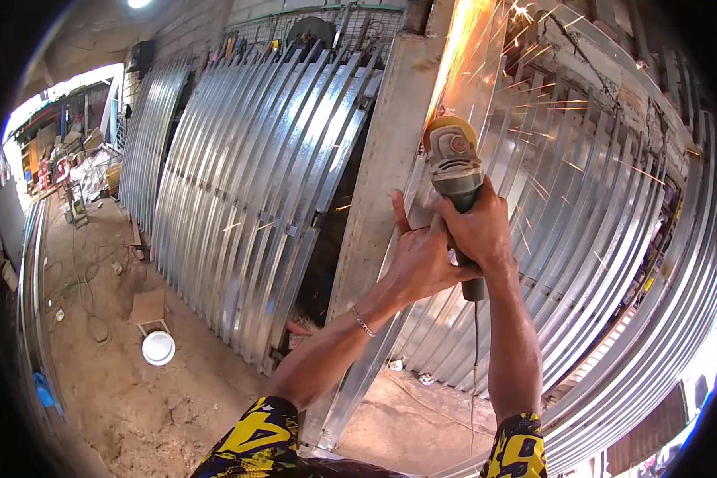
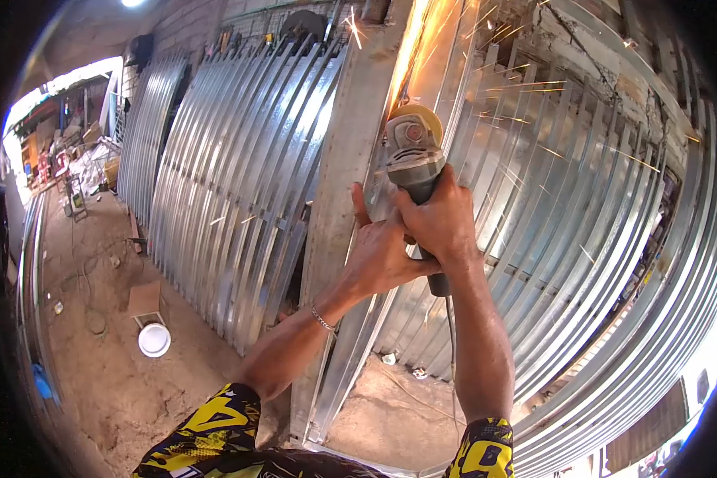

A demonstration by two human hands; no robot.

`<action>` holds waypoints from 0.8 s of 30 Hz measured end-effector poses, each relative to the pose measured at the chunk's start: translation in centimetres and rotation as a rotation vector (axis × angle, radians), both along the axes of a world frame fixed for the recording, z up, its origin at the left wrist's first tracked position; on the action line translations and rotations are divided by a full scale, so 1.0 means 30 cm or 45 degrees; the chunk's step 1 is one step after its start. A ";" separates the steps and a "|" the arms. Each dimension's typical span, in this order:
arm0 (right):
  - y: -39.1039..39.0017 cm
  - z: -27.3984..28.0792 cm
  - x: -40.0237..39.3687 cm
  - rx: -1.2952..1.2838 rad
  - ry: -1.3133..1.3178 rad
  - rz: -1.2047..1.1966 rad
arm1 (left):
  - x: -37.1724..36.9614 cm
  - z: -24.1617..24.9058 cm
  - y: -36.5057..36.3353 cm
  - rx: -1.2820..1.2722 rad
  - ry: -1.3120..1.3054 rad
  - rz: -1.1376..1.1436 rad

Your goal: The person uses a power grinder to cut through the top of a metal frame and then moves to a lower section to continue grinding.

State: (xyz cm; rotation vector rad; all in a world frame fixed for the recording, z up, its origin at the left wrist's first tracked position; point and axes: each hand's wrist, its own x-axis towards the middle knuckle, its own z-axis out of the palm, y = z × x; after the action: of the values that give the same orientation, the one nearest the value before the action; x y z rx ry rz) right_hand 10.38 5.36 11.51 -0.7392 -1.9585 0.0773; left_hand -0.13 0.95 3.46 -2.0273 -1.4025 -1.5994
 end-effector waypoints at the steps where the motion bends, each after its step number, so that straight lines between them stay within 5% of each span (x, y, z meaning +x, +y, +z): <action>1: -0.004 -0.006 0.000 0.019 -0.009 0.016 | -0.001 -0.004 -0.006 -0.023 0.012 0.000; 14: 0.013 -0.018 -0.011 -0.001 0.077 -0.039 | -0.022 0.004 0.027 -0.233 0.041 -0.067; 24: 0.004 -0.004 -0.009 0.005 0.022 -0.012 | -0.011 -0.012 0.022 0.047 -0.036 -0.067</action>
State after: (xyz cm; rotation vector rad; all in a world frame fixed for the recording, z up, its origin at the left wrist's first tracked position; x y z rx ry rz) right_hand 10.12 5.49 11.39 -0.7431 -1.9384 0.0739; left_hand -0.47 1.60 3.11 -2.0446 -1.3296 -1.6690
